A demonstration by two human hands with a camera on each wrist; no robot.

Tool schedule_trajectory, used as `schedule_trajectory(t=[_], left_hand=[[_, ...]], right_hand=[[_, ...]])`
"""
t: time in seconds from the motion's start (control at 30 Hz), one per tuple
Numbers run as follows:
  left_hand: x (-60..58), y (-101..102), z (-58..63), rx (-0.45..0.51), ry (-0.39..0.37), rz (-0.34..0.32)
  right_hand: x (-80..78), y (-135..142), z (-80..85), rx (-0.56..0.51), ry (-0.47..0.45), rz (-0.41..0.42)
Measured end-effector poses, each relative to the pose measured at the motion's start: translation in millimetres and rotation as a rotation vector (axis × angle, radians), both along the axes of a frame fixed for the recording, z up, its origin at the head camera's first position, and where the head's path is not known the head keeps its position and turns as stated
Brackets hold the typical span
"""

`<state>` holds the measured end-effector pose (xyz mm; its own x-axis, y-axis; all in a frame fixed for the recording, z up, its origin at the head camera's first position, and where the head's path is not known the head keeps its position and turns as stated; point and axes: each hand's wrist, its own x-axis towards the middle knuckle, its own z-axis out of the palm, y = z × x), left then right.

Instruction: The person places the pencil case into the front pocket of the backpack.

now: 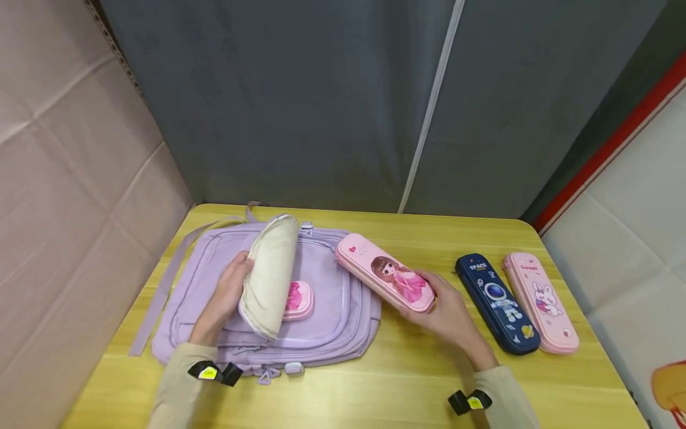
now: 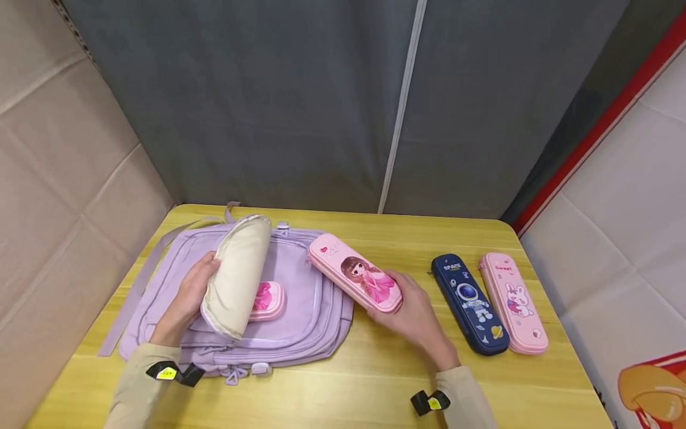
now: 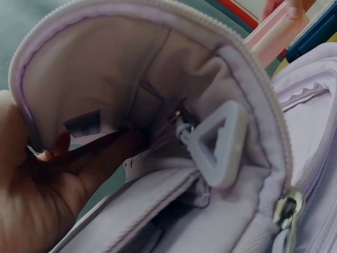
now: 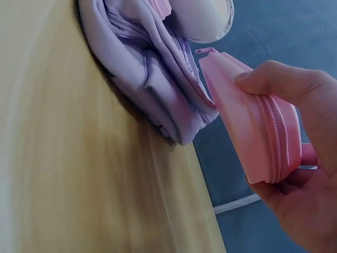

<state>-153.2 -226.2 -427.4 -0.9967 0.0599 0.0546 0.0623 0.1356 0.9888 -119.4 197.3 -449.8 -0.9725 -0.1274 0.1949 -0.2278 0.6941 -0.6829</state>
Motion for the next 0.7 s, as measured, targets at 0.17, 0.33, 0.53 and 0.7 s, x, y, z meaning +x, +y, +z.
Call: schedule_trajectory(t=[0.17, 0.33, 0.53, 0.7], left_hand=[[-0.7, 2.6, 0.4, -0.045, -0.004, -0.019], [0.2, 4.0, -0.1, -0.05, -0.011, -0.035], [0.0, 4.6, -1.1, -0.05, -0.011, -0.029], [0.6, 5.9, -0.5, -0.044, 0.005, -0.038]], right_hand=[[-11.4, -7.0, 1.9, -0.027, -0.01, 0.064], [-19.0, -12.7, 2.2, -0.036, -0.034, 0.112], [-28.4, -17.0, 3.7, -0.05, -0.078, 0.159], [-36.6, -20.4, 6.2, -0.076, -0.139, 0.199]])
